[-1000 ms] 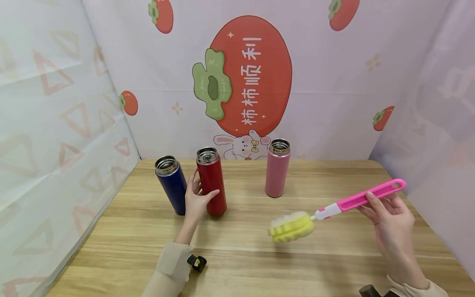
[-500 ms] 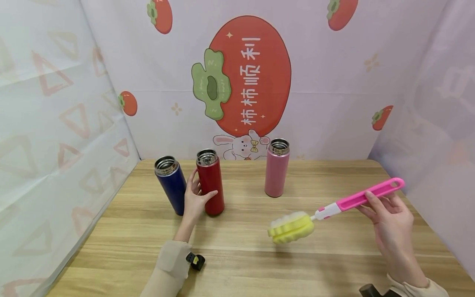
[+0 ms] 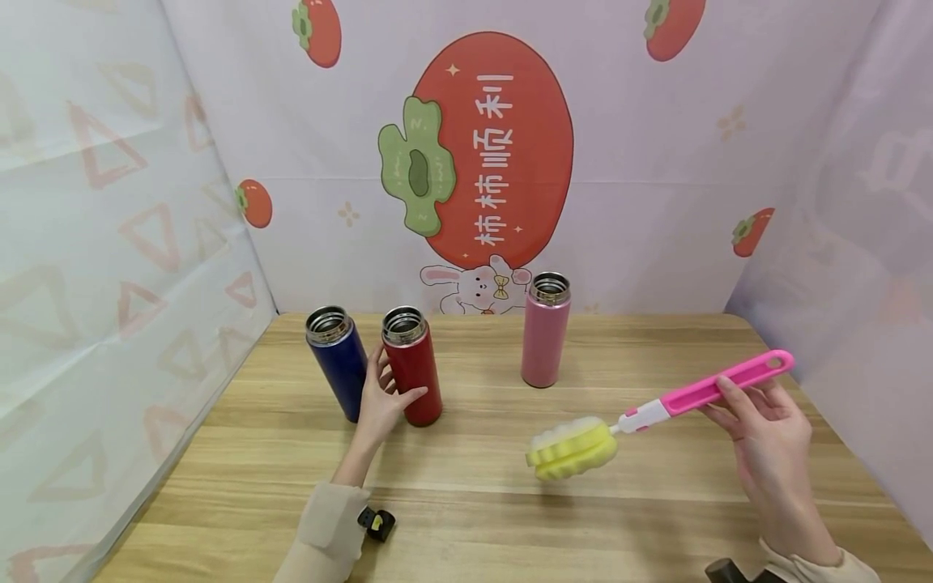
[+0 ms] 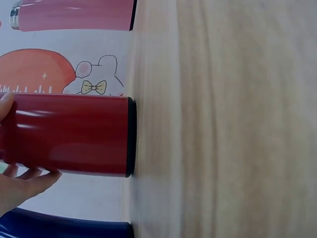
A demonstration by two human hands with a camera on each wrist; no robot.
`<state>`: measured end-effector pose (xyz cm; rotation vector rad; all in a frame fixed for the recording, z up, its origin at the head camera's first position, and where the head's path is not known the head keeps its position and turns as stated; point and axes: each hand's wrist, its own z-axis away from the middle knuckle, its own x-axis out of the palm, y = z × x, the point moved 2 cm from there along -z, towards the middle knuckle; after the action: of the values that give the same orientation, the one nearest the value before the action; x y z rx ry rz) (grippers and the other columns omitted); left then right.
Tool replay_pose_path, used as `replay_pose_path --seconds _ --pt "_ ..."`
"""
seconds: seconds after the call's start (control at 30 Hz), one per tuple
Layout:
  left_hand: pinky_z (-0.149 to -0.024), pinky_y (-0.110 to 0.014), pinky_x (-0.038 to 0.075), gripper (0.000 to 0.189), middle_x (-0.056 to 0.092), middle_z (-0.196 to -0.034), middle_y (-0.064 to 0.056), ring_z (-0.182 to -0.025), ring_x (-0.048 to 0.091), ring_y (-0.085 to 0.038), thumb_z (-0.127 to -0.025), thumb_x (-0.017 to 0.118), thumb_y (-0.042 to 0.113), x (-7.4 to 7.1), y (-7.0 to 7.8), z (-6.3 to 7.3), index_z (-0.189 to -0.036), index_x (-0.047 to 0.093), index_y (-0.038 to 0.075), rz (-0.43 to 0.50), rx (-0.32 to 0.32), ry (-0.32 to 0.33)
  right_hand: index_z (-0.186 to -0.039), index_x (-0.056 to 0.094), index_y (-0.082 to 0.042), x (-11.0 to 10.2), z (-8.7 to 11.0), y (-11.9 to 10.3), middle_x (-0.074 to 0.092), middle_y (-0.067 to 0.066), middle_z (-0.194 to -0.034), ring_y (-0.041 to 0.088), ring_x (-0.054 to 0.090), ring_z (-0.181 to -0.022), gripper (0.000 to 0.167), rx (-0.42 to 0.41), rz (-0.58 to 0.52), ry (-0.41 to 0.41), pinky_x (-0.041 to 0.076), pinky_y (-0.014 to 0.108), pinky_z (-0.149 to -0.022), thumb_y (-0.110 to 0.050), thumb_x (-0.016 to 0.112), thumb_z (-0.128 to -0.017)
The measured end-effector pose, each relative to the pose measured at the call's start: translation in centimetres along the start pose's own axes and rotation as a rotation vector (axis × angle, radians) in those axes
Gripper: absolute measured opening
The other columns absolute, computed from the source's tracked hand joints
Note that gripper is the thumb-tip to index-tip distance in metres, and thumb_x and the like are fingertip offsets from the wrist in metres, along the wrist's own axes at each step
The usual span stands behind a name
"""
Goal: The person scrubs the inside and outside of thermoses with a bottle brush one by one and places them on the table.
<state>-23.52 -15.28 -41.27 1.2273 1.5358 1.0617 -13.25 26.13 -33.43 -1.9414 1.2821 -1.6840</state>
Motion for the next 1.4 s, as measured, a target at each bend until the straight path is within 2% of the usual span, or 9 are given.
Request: replay_pose_path --seconds 0.23,0.37,0.7,0.93,1.07,1.2,1.4 --pt "-0.094 -0.044 0.035 0.095 0.037 -0.127 -0.018 -0.112 0.045 -0.034 -0.065 0.074 -0.003 0.0 0.1 0.2 -0.14 0.016 0.012 -0.004 -0.011 -0.01 -0.093 0.055 0.007 0.0 0.0 0.0 0.063 0.015 -0.078 0.022 0.065 -0.07 0.018 0.0 -0.021 -0.009 0.05 0.033 -0.064 0.017 0.047 -0.082" --pt "-0.096 -0.043 0.033 0.091 0.037 -0.126 -0.019 -0.113 0.044 -0.034 -0.067 0.073 -0.001 -0.2 0.4 0.5 -0.139 0.018 0.01 0.015 -0.003 0.004 -0.094 0.055 0.007 0.0 0.0 0.0 0.063 0.015 -0.079 0.022 0.065 -0.07 0.018 -0.002 -0.027 -0.011 0.049 0.034 -0.064 0.017 0.046 -0.082" --pt "-0.097 -0.047 0.029 0.077 0.037 -0.128 -0.025 -0.115 0.04 -0.036 -0.072 0.066 -0.007 -0.5 0.7 1.4 -0.136 0.024 0.0 0.055 0.066 0.057 -0.096 0.055 0.008 -0.3 -0.1 -0.3 0.063 0.016 -0.08 0.023 0.065 -0.071 0.02 0.0 -0.04 -0.021 0.05 0.034 -0.065 0.017 0.045 -0.082" --pt "-0.092 -0.051 0.032 0.066 0.044 -0.124 -0.021 -0.112 0.043 -0.035 -0.075 0.066 -0.002 -1.5 0.9 1.9 -0.132 0.034 0.003 -0.001 0.08 0.066 -0.095 0.055 0.008 -0.5 0.0 -0.3 0.063 0.016 -0.08 0.023 0.065 -0.071 0.02 -0.001 -0.056 -0.021 0.049 0.035 -0.065 0.018 0.044 -0.082" --pt "-0.09 -0.035 0.038 0.06 0.047 -0.121 -0.02 -0.111 0.044 -0.035 -0.075 0.065 -0.002 -2.1 1.9 2.5 -0.129 0.038 0.002 0.004 0.104 0.09 -0.095 0.055 0.008 -0.5 -0.1 -0.5 0.063 0.016 -0.08 0.023 0.065 -0.071 0.02 -0.01 -0.049 -0.026 0.049 0.035 -0.065 0.018 0.044 -0.082" --pt "-0.086 -0.018 0.039 0.055 0.047 -0.12 -0.022 -0.109 0.045 -0.035 -0.076 0.063 -0.006 -2.2 3.4 3.3 -0.125 0.04 -0.003 0.034 0.162 0.107 -0.094 0.054 0.008 -0.6 -0.2 -0.6 0.063 0.016 -0.08 0.024 0.065 -0.071 0.02 -0.022 -0.056 -0.035 0.049 0.035 -0.066 0.019 0.042 -0.082" --pt "-0.086 -0.022 0.042 0.046 0.052 -0.114 -0.023 -0.103 0.051 -0.027 -0.076 0.061 -0.008 -1.3 5.7 4.5 -0.119 0.045 -0.006 0.063 0.276 0.075 -0.093 0.054 0.009 -1.0 -0.3 -0.8 0.063 0.018 -0.079 0.025 0.064 -0.07 0.02 -0.024 -0.088 -0.03 0.049 0.037 -0.066 0.02 0.041 -0.082"
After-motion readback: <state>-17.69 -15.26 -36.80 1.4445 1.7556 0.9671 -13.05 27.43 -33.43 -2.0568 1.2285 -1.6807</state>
